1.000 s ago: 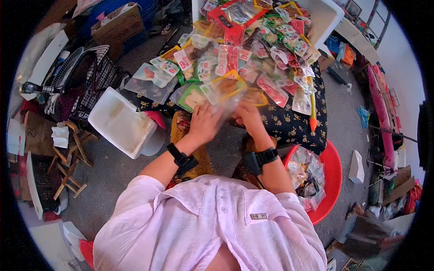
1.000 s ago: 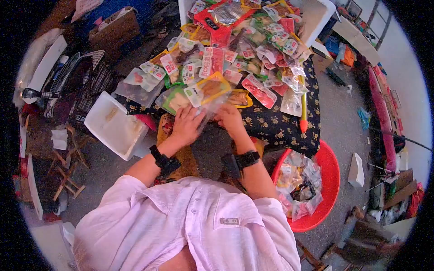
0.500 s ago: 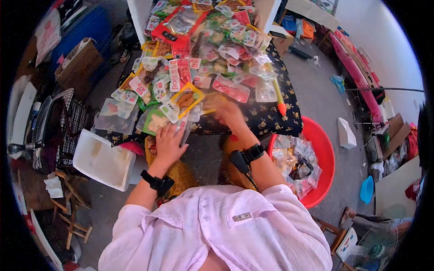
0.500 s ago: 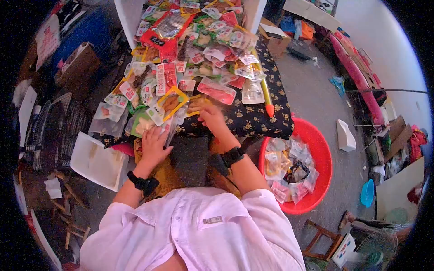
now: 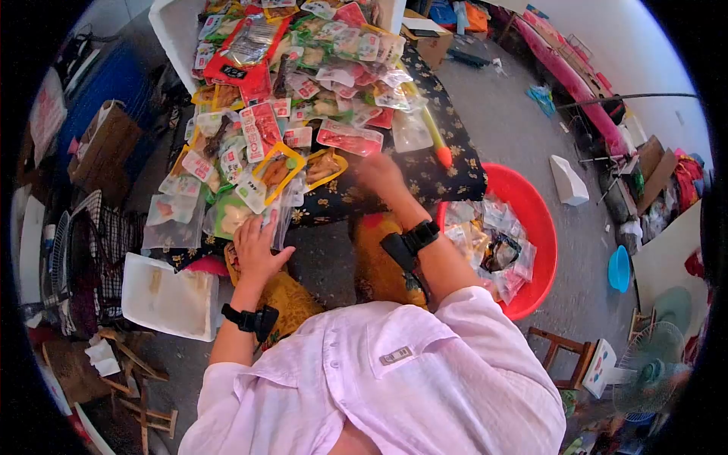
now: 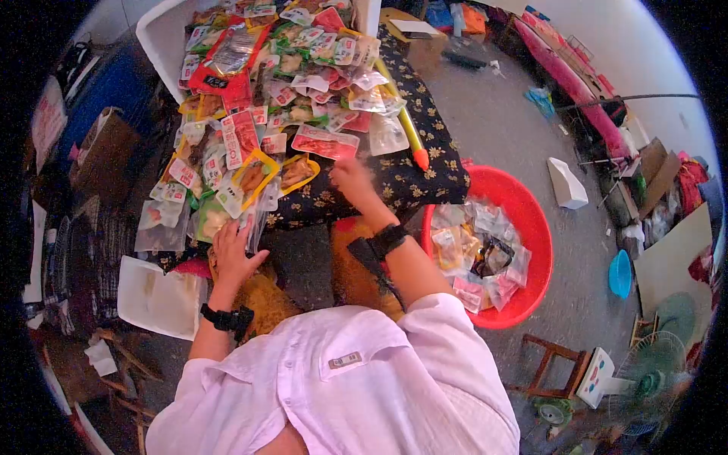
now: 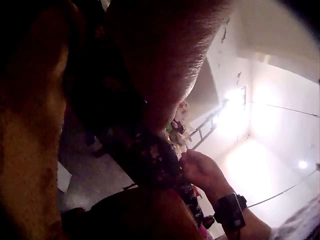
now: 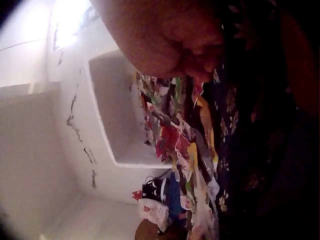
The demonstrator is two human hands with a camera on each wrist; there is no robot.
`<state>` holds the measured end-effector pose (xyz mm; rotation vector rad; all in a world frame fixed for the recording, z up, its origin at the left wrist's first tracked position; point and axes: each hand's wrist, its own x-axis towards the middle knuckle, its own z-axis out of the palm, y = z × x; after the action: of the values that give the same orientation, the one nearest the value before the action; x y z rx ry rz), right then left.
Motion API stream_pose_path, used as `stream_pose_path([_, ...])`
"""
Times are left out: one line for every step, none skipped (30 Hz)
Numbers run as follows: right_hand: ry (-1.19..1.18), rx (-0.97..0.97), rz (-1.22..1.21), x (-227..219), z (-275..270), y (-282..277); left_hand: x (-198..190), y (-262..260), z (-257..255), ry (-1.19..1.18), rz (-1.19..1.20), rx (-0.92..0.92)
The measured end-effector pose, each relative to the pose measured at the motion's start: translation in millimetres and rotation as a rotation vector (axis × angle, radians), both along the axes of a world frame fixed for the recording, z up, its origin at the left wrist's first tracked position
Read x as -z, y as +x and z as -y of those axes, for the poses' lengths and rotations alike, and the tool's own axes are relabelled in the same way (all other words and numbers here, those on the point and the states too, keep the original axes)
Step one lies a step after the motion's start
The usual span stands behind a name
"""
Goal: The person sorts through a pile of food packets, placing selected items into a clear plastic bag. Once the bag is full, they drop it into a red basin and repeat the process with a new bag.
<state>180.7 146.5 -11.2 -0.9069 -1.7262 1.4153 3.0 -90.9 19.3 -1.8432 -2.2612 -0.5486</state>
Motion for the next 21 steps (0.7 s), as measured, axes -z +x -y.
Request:
stream_pose_path([0.023,0.007,0.026,-2,-4,2,0,0,0,0.004,0.009,0.003])
stream_pose_path([0.037,0.068,0.073,-4,-8,5,1,1,0,0.009,0.018,0.006])
stream_pose_path([0.05,0.128,0.121,-25,-5,8,2,1,0,0.012,0.014,0.002])
stream_pose_path([0.063,0.187,0.169,-36,-6,11,4,2,1,0.016,0.011,-0.003])
stream_pose_path([0.073,0.174,0.172,-33,-20,16,6,2,2,0.02,0.006,-0.009])
stream_pose_path([0.082,0.16,0.175,-26,-39,22,11,1,4,0.074,-0.014,-0.001])
stream_pose_path([0.092,0.146,0.179,-29,-51,27,19,-2,6,0.128,-0.034,0.006])
stream_pose_path([0.001,0.179,0.07,-30,-60,34,24,-3,9,0.183,-0.054,0.012])
stream_pose_path([-0.089,0.21,-0.038,-36,-65,39,25,-4,13,0.195,-0.058,-0.001])
stream_pose_path([-0.094,0.28,-0.035,-37,-72,41,25,-5,17,0.208,-0.062,-0.015])
stream_pose_path([-0.122,0.271,-0.077,-39,-75,42,26,-5,22,0.221,-0.067,-0.031])
stream_pose_path([-0.15,0.26,-0.118,-44,-75,42,29,-7,28,0.23,-0.062,-0.053])
stream_pose_path([-0.178,0.25,-0.159,-50,-76,41,32,-8,35,0.24,-0.058,-0.075])
stream_pose_path([-0.216,0.231,-0.16,-54,-73,40,35,-10,40,0.25,-0.054,-0.097])
stream_pose_path([-0.22,0.187,-0.153,-50,-75,37,37,-12,47,0.237,-0.053,-0.11])
stream_pose_path([-0.225,0.144,-0.147,-44,-78,34,40,-15,52,0.225,-0.053,-0.121])
stream_pose_path([-0.23,0.102,-0.141,-40,-80,31,42,-16,56,0.212,-0.052,-0.132])
stream_pose_path([-0.189,0.158,-0.061,-52,-68,22,44,-16,57,0.187,-0.064,-0.138])
stream_pose_path([-0.154,0.124,-0.01,-49,-69,16,45,-16,59,0.161,-0.076,-0.145])
stream_pose_path([-0.119,0.088,0.041,-45,-73,10,46,-16,61,0.134,-0.087,-0.153])
stream_pose_path([-0.083,0.052,0.092,-42,-75,3,45,-15,61,0.101,-0.093,-0.162])
